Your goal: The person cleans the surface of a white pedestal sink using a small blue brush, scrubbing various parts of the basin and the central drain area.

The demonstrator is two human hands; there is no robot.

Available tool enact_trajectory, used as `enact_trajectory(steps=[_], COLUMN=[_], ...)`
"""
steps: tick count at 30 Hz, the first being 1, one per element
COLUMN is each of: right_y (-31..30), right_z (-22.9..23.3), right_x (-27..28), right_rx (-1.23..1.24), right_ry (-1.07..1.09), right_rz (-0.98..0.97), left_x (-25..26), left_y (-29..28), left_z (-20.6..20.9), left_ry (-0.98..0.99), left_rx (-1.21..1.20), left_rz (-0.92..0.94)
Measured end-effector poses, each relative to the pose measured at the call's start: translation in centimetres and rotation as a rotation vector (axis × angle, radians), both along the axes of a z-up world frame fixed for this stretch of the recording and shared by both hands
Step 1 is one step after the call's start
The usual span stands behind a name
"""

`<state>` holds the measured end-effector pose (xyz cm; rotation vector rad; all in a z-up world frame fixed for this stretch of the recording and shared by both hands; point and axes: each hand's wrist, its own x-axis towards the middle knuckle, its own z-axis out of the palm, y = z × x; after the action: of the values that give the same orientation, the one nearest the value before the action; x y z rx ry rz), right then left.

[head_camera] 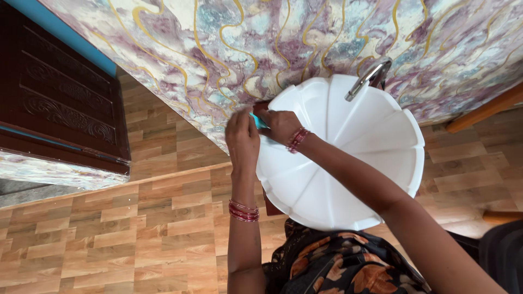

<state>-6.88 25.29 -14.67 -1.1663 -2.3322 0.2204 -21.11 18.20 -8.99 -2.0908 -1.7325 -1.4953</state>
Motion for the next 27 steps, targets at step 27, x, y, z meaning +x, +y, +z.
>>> enact_trajectory(steps=[27], right_y=[3.2], right_z=[-7.4], right_x=[7.2], right_rx=[-0.133], right_ry=[-0.302], right_rz=[-0.006], left_x=[3.7], left_y=[5.1], left_z=[-9.1], left_ry=[-0.057], left_rx=[-0.488], left_rz=[-0.039])
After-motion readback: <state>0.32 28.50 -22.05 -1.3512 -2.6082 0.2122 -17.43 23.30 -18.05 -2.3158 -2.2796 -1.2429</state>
